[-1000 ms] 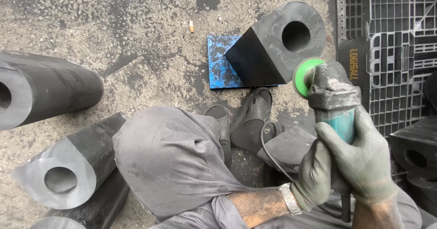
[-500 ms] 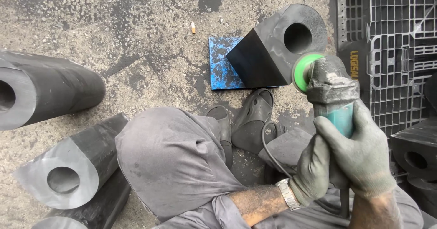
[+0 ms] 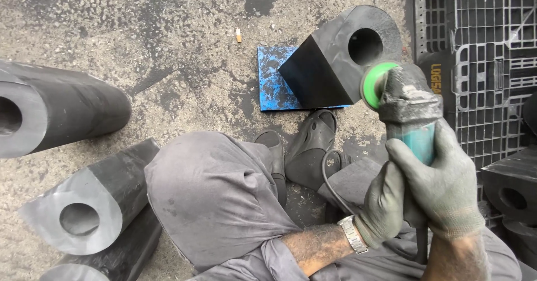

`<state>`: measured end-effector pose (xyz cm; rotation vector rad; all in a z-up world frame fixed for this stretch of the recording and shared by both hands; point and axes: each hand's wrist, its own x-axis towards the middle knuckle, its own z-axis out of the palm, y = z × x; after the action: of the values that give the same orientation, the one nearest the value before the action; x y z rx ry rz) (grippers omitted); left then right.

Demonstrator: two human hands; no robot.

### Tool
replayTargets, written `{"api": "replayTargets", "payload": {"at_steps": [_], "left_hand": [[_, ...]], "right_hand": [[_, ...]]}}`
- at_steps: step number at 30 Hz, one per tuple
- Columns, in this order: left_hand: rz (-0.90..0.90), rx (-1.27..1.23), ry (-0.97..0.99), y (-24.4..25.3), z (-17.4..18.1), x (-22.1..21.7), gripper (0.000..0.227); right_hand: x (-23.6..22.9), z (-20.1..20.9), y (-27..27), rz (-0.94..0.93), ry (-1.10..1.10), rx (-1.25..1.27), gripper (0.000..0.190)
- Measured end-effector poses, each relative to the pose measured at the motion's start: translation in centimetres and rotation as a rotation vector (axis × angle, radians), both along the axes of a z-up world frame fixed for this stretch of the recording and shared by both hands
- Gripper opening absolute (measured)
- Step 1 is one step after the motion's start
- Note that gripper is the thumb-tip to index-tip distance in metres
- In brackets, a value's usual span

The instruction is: Grinding the edges of rubber blocks using an angle grinder.

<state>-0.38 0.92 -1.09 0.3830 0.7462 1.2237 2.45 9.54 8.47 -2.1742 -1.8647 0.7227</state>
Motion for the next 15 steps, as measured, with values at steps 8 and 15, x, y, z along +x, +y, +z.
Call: {"api": "replayTargets", "payload": {"at_steps": [8, 15], "left_hand": [[0.178, -0.020, -0.179, 3.7, -1.2, -2.6, 0.064], [-0.071, -0.021, -0.151, 1.2, 0.2, -1.4, 0.064]], "right_hand": [[-3.5, -0.3, 3.7, 0.112, 0.072, 0.015, 0.067], [0.3, -0.3, 0.1, -0.033, 0.088, 0.015, 0.064]]}}
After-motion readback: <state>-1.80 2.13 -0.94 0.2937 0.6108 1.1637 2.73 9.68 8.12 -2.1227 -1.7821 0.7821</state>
